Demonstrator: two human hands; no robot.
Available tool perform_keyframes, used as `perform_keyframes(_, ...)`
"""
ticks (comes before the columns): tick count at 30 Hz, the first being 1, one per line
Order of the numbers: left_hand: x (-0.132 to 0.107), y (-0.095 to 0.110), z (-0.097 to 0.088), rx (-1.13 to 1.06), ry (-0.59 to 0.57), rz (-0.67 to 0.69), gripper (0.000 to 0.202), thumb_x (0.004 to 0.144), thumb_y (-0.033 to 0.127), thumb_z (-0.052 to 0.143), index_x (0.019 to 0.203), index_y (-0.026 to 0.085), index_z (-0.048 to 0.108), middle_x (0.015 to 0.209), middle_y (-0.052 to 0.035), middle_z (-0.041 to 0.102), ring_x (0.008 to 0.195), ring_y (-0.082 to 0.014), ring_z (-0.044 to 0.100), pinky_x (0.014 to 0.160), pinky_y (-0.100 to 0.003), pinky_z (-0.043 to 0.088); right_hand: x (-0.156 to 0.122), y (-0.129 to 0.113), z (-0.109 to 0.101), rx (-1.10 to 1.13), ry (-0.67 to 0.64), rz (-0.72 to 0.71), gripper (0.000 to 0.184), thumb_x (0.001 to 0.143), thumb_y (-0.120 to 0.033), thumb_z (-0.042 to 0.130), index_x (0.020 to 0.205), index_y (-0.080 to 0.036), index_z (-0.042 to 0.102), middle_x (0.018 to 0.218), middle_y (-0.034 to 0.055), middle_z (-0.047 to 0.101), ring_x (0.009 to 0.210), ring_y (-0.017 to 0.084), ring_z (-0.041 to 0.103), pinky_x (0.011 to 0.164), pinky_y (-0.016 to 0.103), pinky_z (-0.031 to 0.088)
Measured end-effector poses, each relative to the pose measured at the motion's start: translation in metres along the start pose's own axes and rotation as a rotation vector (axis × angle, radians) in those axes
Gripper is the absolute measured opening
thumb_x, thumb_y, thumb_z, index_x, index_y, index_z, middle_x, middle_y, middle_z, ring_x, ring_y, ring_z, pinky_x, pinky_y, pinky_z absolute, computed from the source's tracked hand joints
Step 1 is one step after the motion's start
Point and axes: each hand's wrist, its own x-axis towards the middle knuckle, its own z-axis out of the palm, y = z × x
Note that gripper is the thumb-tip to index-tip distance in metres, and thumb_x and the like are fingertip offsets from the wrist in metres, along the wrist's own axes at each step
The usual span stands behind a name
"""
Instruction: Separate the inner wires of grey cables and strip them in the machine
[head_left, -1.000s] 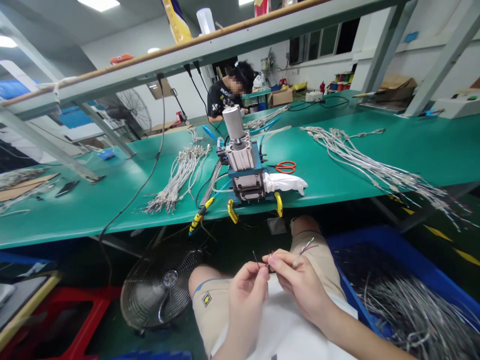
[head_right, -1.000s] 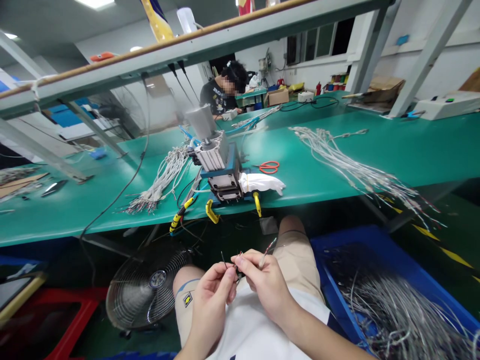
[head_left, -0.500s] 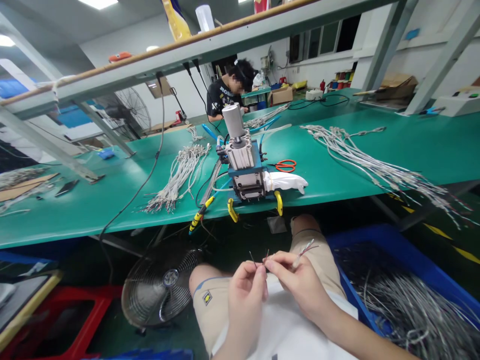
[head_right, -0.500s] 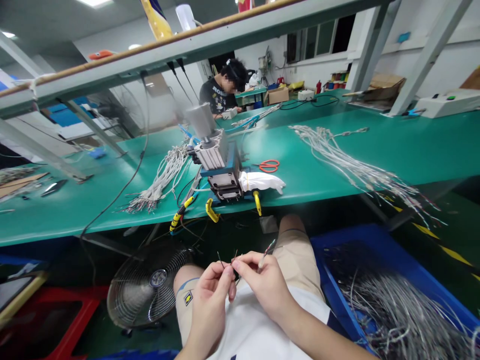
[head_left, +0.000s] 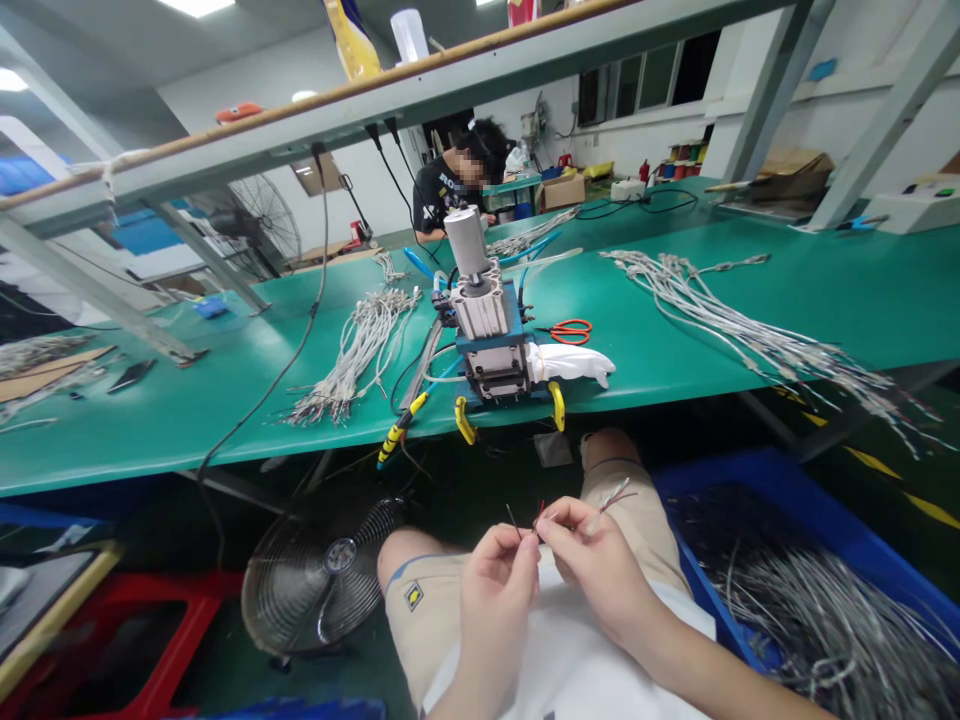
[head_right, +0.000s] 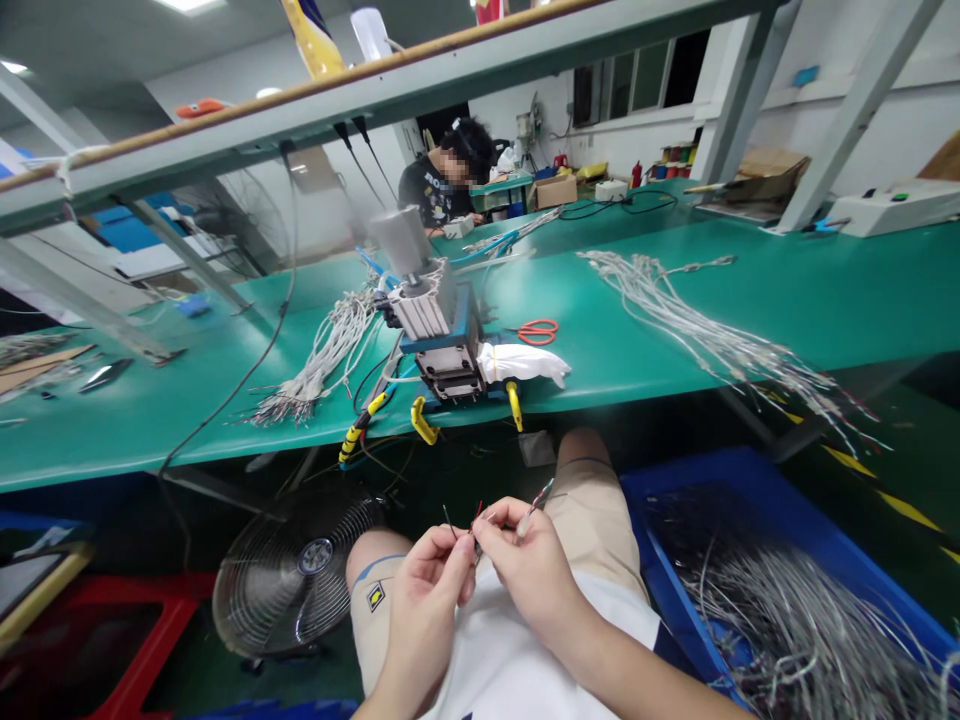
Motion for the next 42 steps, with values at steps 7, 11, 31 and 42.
perform_keyframes(7,0.000,-0.001,-0.004,0.001,0.030,0.018,0.029,0.073,0.039,0.078,0.070,0.015,0.061,0.061,0.0033,0.053,0.049,-0.0056,0.039,0.046,-0.018,0.033,-0.002,-0.006,0.000,-0.034,-0.072,0.082,0.032,0.068,-0.043,0.081,0.071,-0.013,0.067,0.044,-0.0109,0.032,0.041,0.003,0.016,0.041,0.023,0.008)
perform_keyframes(11,0.001,-0.001,-0.004,0.001,0.021,0.013,0.030,0.070,0.040,0.079,0.070,0.015,0.062,0.059,0.0036,0.053,0.049,-0.0061,0.039,0.046,-0.018,0.034,-0.003,-0.005,-0.003,-0.052,-0.113,0.086,0.029,0.072,-0.039,0.079,0.074,-0.011,0.073,0.047,-0.0087,0.035,0.043,0.003,0.018,0.042,0.024,0.009)
perform_keyframes(31,-0.001,-0.002,-0.005,-0.109,-0.015,-0.046,0.026,0.074,0.034,0.079,0.074,0.014,0.063,0.062,0.0031,0.053,0.051,-0.0050,0.037,0.047,-0.016,0.030,0.000,-0.014,-0.008,-0.037,-0.085,0.091,0.021,0.063,-0.029,0.084,0.070,-0.014,0.073,0.053,-0.0037,0.056,0.041,0.003,0.026,0.041,0.022,0.012)
perform_keyframes(42,-0.003,0.002,-0.001,-0.200,-0.042,-0.093,0.032,0.074,0.037,0.078,0.071,0.014,0.056,0.057,0.0062,0.046,0.049,-0.0047,0.031,0.046,-0.017,0.026,-0.004,-0.005,0.002,0.073,-0.045,0.010,0.034,0.065,-0.040,0.085,0.064,-0.015,0.062,0.050,-0.0073,0.046,0.041,0.003,0.022,0.041,0.022,0.011)
